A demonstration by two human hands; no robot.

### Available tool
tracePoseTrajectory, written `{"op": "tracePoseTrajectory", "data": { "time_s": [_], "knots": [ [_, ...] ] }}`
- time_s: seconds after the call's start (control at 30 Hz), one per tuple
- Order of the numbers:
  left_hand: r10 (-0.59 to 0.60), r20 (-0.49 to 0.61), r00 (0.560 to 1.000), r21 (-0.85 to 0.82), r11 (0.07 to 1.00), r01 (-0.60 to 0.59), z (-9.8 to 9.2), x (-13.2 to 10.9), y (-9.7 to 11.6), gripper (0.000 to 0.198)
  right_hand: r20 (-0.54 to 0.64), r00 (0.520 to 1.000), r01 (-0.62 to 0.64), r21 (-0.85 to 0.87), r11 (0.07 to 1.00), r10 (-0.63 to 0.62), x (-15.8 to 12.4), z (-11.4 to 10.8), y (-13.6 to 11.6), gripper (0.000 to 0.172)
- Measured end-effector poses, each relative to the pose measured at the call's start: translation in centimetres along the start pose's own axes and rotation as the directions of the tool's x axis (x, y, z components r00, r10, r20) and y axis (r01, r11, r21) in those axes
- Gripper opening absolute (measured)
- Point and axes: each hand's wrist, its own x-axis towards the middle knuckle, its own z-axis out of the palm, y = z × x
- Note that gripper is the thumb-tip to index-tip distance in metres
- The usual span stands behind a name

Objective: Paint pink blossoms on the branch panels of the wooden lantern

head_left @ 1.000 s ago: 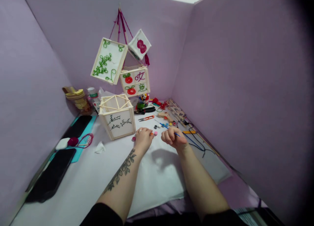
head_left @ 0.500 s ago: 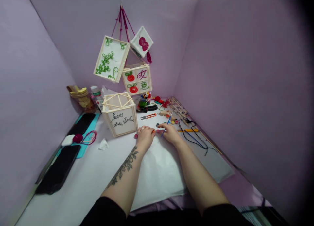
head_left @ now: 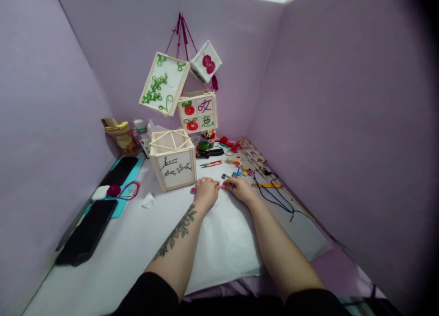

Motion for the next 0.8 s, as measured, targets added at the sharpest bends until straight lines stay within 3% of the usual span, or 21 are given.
{"op": "tracePoseTrajectory", "data": {
  "time_s": [0.37, 0.8],
  "knots": [
    [0.014, -0.009, 1.0, -0.004, 1.0, -0.014, 0.04, 0.07, -0.3, 0.024, 0.01, 1.0, 0.027, -0.084, 0.996, -0.027, 0.08, 0.29, 0.11, 0.015],
    [0.034, 0.004, 0.999, -0.039, 0.999, -0.034, 0.22, 0.04, -0.46, 0.023, 0.048, 0.996, -0.071, -0.074, 0.995, 0.075, 0.19, -0.48, -0.73, 0.017]
  ]
}}
